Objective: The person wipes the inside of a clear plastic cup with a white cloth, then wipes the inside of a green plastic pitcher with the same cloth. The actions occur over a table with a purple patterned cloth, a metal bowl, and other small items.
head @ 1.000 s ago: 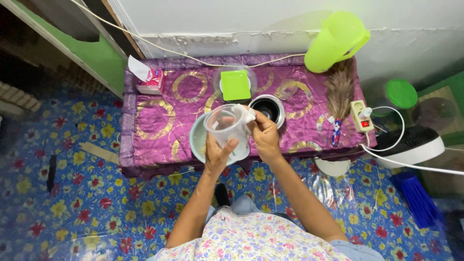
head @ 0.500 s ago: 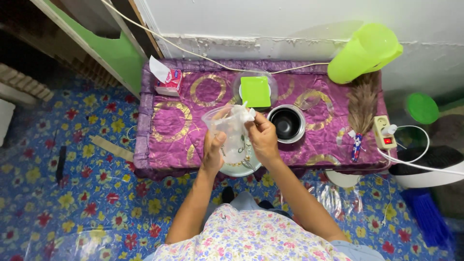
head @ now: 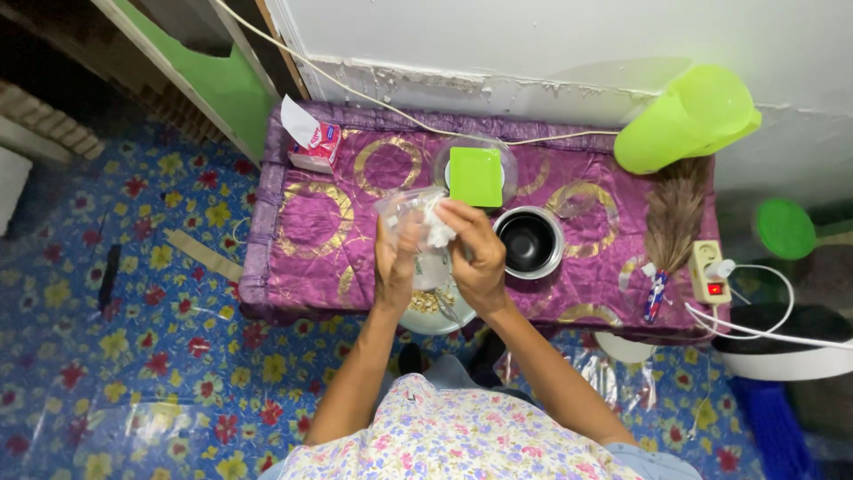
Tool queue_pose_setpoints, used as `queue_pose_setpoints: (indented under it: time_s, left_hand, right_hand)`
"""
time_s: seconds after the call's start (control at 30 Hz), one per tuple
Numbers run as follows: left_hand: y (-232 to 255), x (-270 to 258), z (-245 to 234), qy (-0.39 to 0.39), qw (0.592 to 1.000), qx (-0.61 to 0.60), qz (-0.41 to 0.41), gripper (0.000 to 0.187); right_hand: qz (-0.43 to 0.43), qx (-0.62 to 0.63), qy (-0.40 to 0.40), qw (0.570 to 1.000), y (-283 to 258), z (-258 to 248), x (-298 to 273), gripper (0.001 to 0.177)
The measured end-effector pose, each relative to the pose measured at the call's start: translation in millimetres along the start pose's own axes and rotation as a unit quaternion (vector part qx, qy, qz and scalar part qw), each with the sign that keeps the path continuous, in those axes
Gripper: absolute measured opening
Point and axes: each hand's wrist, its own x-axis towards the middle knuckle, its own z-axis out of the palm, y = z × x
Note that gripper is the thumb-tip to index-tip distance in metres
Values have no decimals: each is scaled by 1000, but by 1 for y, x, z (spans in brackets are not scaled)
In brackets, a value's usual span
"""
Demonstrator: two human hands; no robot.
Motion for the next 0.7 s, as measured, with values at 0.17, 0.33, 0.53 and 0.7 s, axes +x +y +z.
queue_pose_setpoints:
  time_s: [0.17,0.33,0.53,0.7]
  left_hand:
    - [-31,27,4,70,985,-157,-7,55]
    - [-8,14,37,121,982,-146,21,47]
    - [-22,14,39,125,976,-172,-51,93]
    - [-70,14,6,120,977,-174,-38,57]
  right_hand:
    - [-73,5,-57,996,-3,-2,-10,46]
    - [-72,23,-56,996,22,-21,17,45]
    - [-39,15,-47,998,33,-26,14,53]
    - [-108,11,-111,988,4,-13,-3,42]
